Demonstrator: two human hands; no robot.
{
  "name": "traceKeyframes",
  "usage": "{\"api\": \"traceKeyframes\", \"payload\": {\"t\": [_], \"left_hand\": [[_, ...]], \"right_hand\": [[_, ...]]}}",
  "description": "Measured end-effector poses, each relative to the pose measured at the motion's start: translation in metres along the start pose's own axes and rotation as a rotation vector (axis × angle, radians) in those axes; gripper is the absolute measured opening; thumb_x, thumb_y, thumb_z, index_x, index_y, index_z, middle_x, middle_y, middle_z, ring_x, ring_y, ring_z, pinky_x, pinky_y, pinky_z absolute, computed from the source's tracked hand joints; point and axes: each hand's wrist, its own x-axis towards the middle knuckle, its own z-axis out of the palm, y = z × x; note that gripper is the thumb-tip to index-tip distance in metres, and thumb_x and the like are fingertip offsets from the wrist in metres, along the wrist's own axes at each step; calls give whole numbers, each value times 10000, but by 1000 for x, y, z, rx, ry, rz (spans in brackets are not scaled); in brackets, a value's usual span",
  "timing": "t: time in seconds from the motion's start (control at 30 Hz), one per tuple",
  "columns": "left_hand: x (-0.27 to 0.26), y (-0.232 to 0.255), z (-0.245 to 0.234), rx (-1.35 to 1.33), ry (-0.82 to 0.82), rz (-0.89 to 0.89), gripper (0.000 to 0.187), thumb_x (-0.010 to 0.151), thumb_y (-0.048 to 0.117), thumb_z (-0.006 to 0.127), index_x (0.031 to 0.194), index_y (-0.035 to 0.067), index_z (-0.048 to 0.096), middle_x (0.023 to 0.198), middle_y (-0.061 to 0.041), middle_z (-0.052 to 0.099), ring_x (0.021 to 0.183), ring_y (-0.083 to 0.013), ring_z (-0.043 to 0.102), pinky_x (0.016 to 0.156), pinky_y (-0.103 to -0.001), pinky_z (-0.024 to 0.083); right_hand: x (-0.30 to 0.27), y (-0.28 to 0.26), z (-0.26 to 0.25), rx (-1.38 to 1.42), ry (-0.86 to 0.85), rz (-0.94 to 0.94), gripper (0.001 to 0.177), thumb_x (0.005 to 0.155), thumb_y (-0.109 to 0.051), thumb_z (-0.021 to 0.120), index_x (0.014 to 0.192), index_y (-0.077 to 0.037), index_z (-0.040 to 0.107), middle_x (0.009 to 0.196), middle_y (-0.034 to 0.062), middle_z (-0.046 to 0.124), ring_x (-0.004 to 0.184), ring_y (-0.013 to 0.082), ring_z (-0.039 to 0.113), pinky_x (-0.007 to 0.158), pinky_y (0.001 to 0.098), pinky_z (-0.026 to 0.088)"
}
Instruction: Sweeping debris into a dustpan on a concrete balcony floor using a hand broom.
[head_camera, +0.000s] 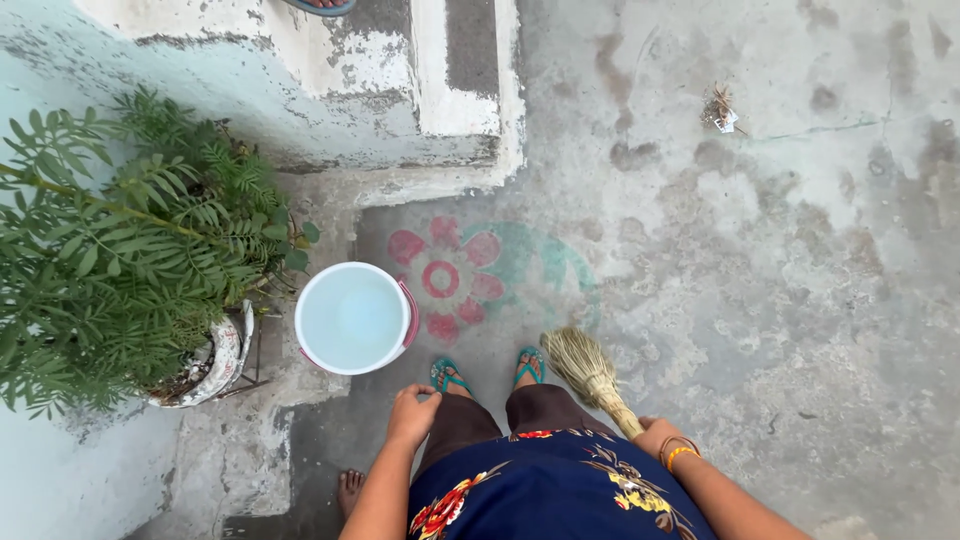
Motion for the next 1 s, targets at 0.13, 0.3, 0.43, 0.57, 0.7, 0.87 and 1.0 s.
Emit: {"api": "traceKeyframes", "payload": {"t": [0.13, 0.3, 0.43, 0.57, 0.7, 0.87, 1.0], "left_hand": [[4, -4, 10, 35, 18, 25, 357, 799, 329, 735, 1064, 92, 776, 1353, -185, 619, 1288, -341, 577, 1093, -418, 458], [-4, 14, 18, 54, 14, 31, 364, 809, 339, 731, 1085, 103, 756, 1389, -177, 586, 1300, -342, 565, 1104, -415, 448], [-10, 27, 27, 43, 12, 8, 360, 812, 335, 730, 1093, 111, 750, 1408, -168, 567, 1299, -343, 565, 1096, -417, 450], [-15, 32, 46, 32, 25, 57, 343, 808, 333, 738, 1067, 109, 761, 1373, -172, 588, 1300, -338, 557, 1106, -408, 438], [-28, 53, 54, 38, 12, 85, 329, 815, 341, 727, 1043, 106, 755, 1349, -164, 607, 1273, -328, 582, 1097, -404, 450], [-30, 60, 56, 70, 40, 124, 313, 812, 313, 730, 1040, 102, 763, 1362, -168, 597, 1293, -329, 561, 1106, -407, 438], [-29, 61, 54, 89, 40, 108, 328, 812, 315, 726, 1059, 102, 757, 1382, -157, 580, 1302, -330, 554, 1104, -413, 436]], "right_hand": [[35, 26, 10, -39, -55, 12, 585, 793, -344, 748, 1356, -194, 700, 1239, 128, 762, 1168, 301, 731, 1031, 381, 550], [150, 103, 67, -45, -135, -20, 651, 782, -411, 804, 1345, -110, 675, 1298, 150, 725, 1244, 314, 693, 1070, 364, 537], [122, 96, 49, -124, -184, -78, 592, 801, -472, 728, 1281, -125, 748, 1275, 133, 748, 1243, 306, 692, 1071, 362, 525], [154, 128, 59, -95, -201, -90, 602, 811, -454, 736, 1307, -113, 722, 1295, 131, 738, 1255, 298, 687, 1082, 358, 522], [110, 109, 24, -38, -154, -30, 716, 788, -381, 828, 1414, -109, 615, 1350, 139, 695, 1282, 288, 668, 1109, 350, 512], [101, 112, 8, -24, -107, -6, 679, 791, -294, 778, 1433, -140, 619, 1299, 137, 727, 1175, 286, 718, 1021, 358, 556], [52, 87, -27, 28, -127, 60, 609, 801, -252, 757, 1391, -165, 634, 1117, 132, 785, 922, 270, 794, 826, 391, 636]]}}
